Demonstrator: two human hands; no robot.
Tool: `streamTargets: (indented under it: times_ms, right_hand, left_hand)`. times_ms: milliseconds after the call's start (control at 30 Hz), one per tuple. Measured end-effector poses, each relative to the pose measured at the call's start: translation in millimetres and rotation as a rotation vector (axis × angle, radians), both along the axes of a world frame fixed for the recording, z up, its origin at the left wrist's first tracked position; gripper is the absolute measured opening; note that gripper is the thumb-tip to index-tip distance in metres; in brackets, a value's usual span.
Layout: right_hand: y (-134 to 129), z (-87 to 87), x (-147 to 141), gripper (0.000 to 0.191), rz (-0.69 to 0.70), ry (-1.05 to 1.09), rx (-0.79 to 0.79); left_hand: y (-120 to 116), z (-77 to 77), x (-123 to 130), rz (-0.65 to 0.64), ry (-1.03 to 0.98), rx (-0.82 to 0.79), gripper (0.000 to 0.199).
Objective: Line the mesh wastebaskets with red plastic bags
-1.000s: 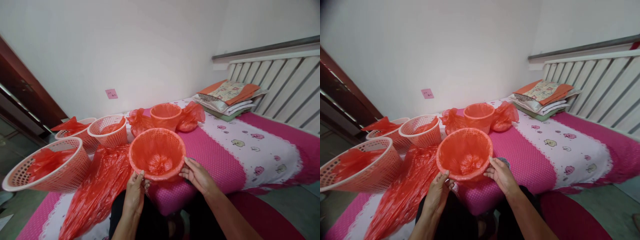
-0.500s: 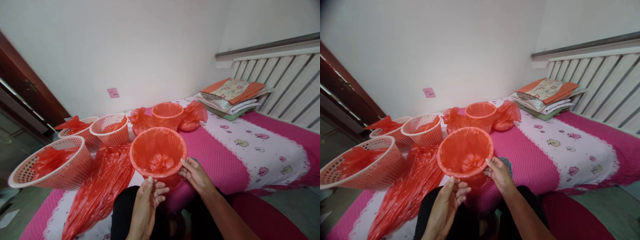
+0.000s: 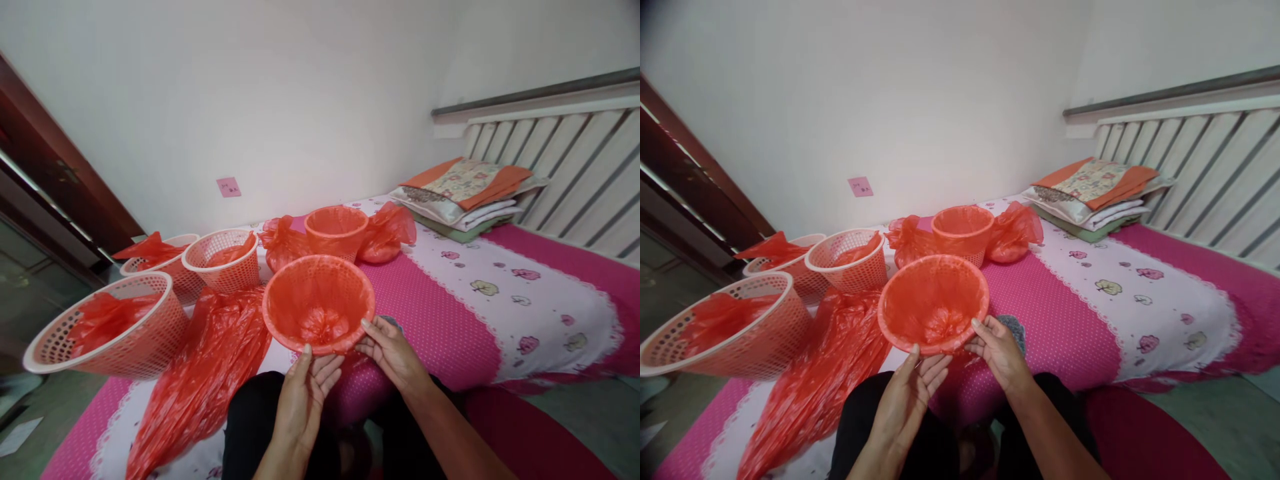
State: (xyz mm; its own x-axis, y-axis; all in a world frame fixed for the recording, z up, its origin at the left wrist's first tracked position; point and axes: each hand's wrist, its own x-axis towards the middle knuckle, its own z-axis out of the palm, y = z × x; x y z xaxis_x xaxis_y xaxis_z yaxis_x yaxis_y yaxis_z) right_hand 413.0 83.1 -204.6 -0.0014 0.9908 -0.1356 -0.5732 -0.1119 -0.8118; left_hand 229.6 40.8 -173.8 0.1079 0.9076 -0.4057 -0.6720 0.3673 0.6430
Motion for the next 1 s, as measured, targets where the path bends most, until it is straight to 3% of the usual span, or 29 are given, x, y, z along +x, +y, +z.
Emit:
streamTargets:
  times_ms: [200, 367, 500, 600, 767, 867, 1000]
  right_hand:
    - [-7.3, -1.2, 5.1, 0.047, 0.038, -0.021, -0.040]
    - [-22.8, -8.7, -1.7, 0.037, 0.151, -0.299, 0.081]
    - [-22.3, -14.6, -11.3, 0.028, 0.074, -0.459, 0.164]
    - [-18.1, -16.5, -14.1, 0.024, 0.099, -0.518, 0.199]
    - [-16.4, -19.0, -5.9, 0.024, 0.154, -0.511, 0.212]
    - [-16.1, -20.2, 7.1, 0.028, 0.086, -0.470, 0.145]
    - [-14.4, -15.3, 21.7, 0.044, -0.050, -0.290, 0.055]
  left_hand:
    - [0.9, -4.9, -2.4, -0.006, -0.006, 0.071, 0.025]
    - [-0.1, -8.8, -1.2, -0.028, 0.080, 0.157, 0.037]
    - [0.0, -6.5, 3.2, 0.002, 0.165, 0.170, 0.042]
    - [0.4, -6.9, 2.8, -0.017, 0.174, 0.166, 0.041]
    - [-3.9, -13.8, -5.6, -0.072, 0.167, 0.144, 0.037]
    - [-11.2, -11.1, -10.2, -0.082, 0.164, 0.109, 0.035]
    - [-18.2, 4.0, -9.2, -0.124, 0.084, 0.047, 0.024]
